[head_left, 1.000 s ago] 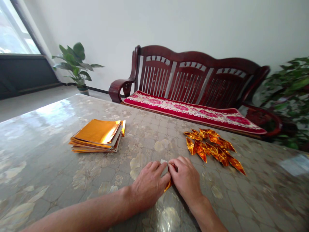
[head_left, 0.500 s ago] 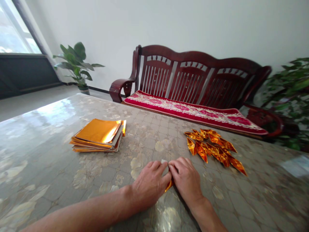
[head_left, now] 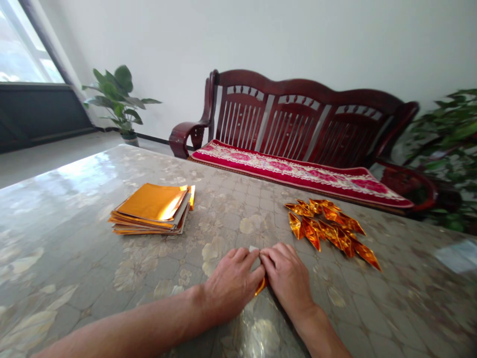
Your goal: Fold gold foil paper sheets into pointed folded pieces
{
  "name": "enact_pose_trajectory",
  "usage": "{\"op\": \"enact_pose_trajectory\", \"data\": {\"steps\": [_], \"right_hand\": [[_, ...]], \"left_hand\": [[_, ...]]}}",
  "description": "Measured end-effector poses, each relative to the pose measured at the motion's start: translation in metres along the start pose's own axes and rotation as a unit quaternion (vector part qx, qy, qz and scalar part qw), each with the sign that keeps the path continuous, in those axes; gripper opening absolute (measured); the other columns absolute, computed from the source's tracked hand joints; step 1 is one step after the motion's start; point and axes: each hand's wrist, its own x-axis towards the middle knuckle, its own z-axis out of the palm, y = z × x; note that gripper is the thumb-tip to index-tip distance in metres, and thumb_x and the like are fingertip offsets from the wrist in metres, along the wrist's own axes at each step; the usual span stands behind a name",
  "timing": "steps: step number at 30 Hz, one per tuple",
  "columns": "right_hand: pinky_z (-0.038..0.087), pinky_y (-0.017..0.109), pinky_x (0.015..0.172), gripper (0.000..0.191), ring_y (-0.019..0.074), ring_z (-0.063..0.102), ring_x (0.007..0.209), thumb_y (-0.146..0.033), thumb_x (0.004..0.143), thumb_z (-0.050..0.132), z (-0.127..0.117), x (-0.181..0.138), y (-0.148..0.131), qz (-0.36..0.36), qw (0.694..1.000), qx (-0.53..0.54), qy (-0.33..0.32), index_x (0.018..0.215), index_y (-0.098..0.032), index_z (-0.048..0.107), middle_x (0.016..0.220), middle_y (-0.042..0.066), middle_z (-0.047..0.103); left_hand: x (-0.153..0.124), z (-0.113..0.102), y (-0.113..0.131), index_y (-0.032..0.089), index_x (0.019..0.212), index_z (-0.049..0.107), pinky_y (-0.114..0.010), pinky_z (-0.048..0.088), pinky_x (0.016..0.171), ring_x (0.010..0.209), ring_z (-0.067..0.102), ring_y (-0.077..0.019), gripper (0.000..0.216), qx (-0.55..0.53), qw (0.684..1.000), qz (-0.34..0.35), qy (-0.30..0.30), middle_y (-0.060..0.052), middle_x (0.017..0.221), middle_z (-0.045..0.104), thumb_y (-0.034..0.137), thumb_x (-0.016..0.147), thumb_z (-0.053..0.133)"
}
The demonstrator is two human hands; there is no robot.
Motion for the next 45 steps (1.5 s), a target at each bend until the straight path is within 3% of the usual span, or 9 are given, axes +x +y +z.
{"op": "enact_pose_trajectory", "data": {"steps": [17, 31, 37, 45], "right_hand": [[0.042, 0.031, 0.079, 0.014, 0.0211, 0.055, 0.087, -0.018, 0.091, 0.058, -0.001, -0.002, 0.001, 0.012, 0.999, 0.036, -0.007, 0.087, -0.023, 0.071, 0.084, 0.003, 0.064], [0.043, 0.031, 0.080, 0.028, 0.0212, 0.052, 0.086, -0.008, 0.087, 0.051, -0.006, -0.008, -0.001, -0.015, 0.999, 0.033, -0.017, 0.097, -0.022, 0.073, 0.082, 0.004, 0.061], [0.041, 0.030, 0.077, 0.026, 0.0206, 0.052, 0.083, -0.008, 0.087, 0.049, -0.010, -0.008, -0.004, -0.035, 0.999, 0.021, -0.020, 0.088, -0.021, 0.071, 0.079, 0.004, 0.061], [0.043, 0.030, 0.078, 0.032, 0.0207, 0.056, 0.083, -0.001, 0.075, 0.044, -0.009, -0.009, -0.001, -0.026, 0.999, 0.039, -0.009, 0.084, -0.020, 0.067, 0.079, 0.004, 0.064]], "left_hand": [[0.000, 0.001, -0.001, 0.020, 0.114, 0.057, -0.040, 0.047, 0.087, 0.103, 0.052, -0.0257, 0.018, 0.002, 1.000, -0.001, 0.007, -0.008, 0.121, 0.056, 0.027, 0.098, 0.052], [0.000, 0.001, -0.001, 0.020, 0.114, 0.056, -0.039, 0.047, 0.086, 0.102, 0.053, -0.0248, 0.019, 0.007, 1.000, -0.001, 0.003, -0.007, 0.121, 0.056, 0.029, 0.097, 0.053], [-0.001, 0.001, -0.001, 0.020, 0.120, 0.054, -0.039, 0.047, 0.087, 0.106, 0.053, -0.0248, 0.026, 0.028, 1.000, 0.000, 0.012, -0.010, 0.134, 0.049, 0.027, 0.095, 0.056], [0.002, 0.000, -0.002, 0.018, 0.110, 0.057, -0.037, 0.050, 0.085, 0.104, 0.055, -0.0242, 0.018, 0.032, 0.999, 0.037, -0.009, -0.008, 0.129, 0.053, 0.020, 0.092, 0.059]]}}
